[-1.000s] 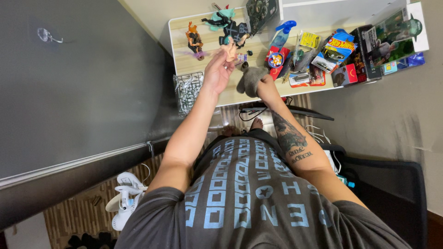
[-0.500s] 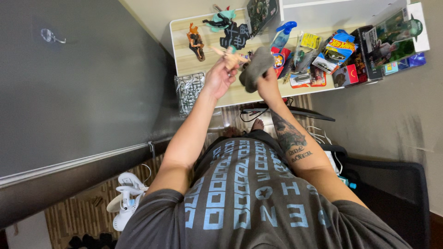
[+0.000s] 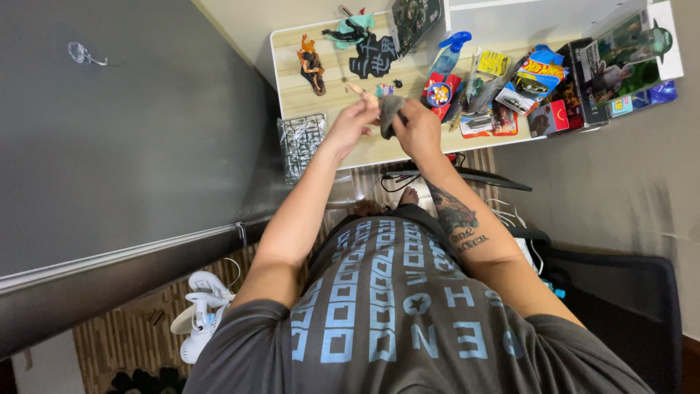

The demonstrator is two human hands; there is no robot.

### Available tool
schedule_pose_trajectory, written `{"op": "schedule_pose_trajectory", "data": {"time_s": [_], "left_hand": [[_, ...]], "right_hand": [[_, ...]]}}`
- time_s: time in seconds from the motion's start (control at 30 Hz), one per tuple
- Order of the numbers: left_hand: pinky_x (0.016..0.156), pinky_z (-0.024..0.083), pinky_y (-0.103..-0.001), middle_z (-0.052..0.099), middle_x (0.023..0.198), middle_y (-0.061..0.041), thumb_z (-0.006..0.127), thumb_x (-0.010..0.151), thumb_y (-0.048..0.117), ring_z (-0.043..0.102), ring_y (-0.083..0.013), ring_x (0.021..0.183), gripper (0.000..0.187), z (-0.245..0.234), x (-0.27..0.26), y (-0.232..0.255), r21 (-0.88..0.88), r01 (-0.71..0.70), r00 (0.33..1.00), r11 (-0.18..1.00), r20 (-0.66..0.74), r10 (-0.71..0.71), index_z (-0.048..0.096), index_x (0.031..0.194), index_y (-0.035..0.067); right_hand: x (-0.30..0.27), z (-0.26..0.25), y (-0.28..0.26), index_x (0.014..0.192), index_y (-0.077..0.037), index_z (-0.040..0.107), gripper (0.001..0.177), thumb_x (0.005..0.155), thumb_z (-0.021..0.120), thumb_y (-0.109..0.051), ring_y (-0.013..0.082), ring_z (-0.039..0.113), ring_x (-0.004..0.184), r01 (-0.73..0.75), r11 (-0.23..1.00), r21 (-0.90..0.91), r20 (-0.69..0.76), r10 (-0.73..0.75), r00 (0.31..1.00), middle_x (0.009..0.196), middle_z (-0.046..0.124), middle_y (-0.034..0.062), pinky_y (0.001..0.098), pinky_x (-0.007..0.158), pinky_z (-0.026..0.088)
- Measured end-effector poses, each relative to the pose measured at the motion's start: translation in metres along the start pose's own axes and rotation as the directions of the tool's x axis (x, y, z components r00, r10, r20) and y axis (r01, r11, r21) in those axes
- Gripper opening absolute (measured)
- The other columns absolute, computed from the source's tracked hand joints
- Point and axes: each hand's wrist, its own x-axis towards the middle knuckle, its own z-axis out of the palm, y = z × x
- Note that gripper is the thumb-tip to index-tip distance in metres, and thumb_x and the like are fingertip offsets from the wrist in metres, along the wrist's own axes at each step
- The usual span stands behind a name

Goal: The person picks up various toy figurines and accessories from a shelf and wipes them with a cloth.

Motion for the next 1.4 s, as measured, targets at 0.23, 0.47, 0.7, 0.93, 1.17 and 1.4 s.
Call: {"op": "schedule_pose_trajectory", "data": {"time_s": [0.23,0.47,0.7,0.93,1.17,1.4], "left_hand": [[0.081,0.05,-0.028,0.068,0.114,0.002,0.058,0.102,0.023,0.062,-0.0102,0.098,0.032,-0.011,0.001,-0.008,-0.121,0.012,0.991,0.993,0.13,0.004,0.061,0.131,0.01],[0.08,0.051,-0.027,0.07,0.106,0.0,0.062,0.104,0.023,0.063,-0.01,0.095,0.022,-0.028,-0.007,-0.002,-0.048,-0.093,0.958,0.995,0.269,0.102,0.066,0.117,0.005],[0.073,0.048,-0.024,0.071,0.096,-0.001,0.067,0.1,0.023,0.056,-0.0076,0.08,0.023,-0.035,-0.014,-0.007,-0.006,-0.173,0.979,0.985,0.113,0.172,0.069,0.115,0.005],[0.074,0.048,-0.026,0.072,0.101,-0.004,0.069,0.104,0.022,0.057,-0.0108,0.082,0.025,-0.04,0.002,-0.025,-0.033,-0.268,0.952,0.963,-0.162,0.26,0.069,0.118,0.001],[0.084,0.051,-0.029,0.066,0.134,-0.006,0.061,0.1,0.009,0.065,-0.016,0.107,0.048,-0.02,-0.011,-0.003,-0.346,-0.238,0.971,0.908,-0.098,0.217,0.054,0.147,0.011],[0.082,0.05,-0.028,0.06,0.144,-0.001,0.062,0.098,0.003,0.064,-0.0158,0.11,0.055,0.005,-0.023,0.001,-0.222,-0.219,0.965,0.95,0.092,0.244,0.047,0.151,0.01]], "right_hand": [[0.012,-0.015,-0.024,0.114,-0.008,0.073,0.024,0.089,0.073,-0.006,0.0348,0.07,0.093,0.185,0.983,-0.018,0.015,-0.185,0.983,0.12,0.07,0.0114,0.0409,0.077,0.058],[0.014,-0.021,-0.014,0.11,-0.008,0.074,0.026,0.084,0.077,-0.004,0.0349,0.071,0.091,0.271,0.962,0.03,0.113,-0.272,0.956,0.12,0.071,0.0112,0.0411,0.075,0.057],[0.002,0.001,0.039,0.111,-0.006,0.074,0.018,0.093,0.074,-0.006,0.0341,0.071,0.089,0.088,0.988,0.124,0.11,-0.102,0.989,0.103,0.072,0.014,0.0395,0.076,0.056],[-0.003,0.008,0.094,0.131,-0.003,0.063,0.03,0.105,0.06,-0.017,0.0233,0.067,0.116,-0.227,0.066,0.972,0.183,0.398,0.899,0.124,0.07,0.0094,0.0381,0.104,0.054],[-0.009,0.029,0.104,0.129,-0.005,0.062,0.041,0.107,0.049,-0.037,0.0268,0.068,0.113,-0.442,-0.106,0.891,0.435,0.482,0.761,0.123,0.07,0.0133,0.0416,0.102,0.054],[-0.009,0.052,0.108,0.135,-0.003,0.058,0.038,0.109,0.055,-0.03,0.0267,0.066,0.111,-0.451,-0.07,0.89,0.438,0.406,0.802,0.123,0.067,0.012,0.0446,0.102,0.052]]}}
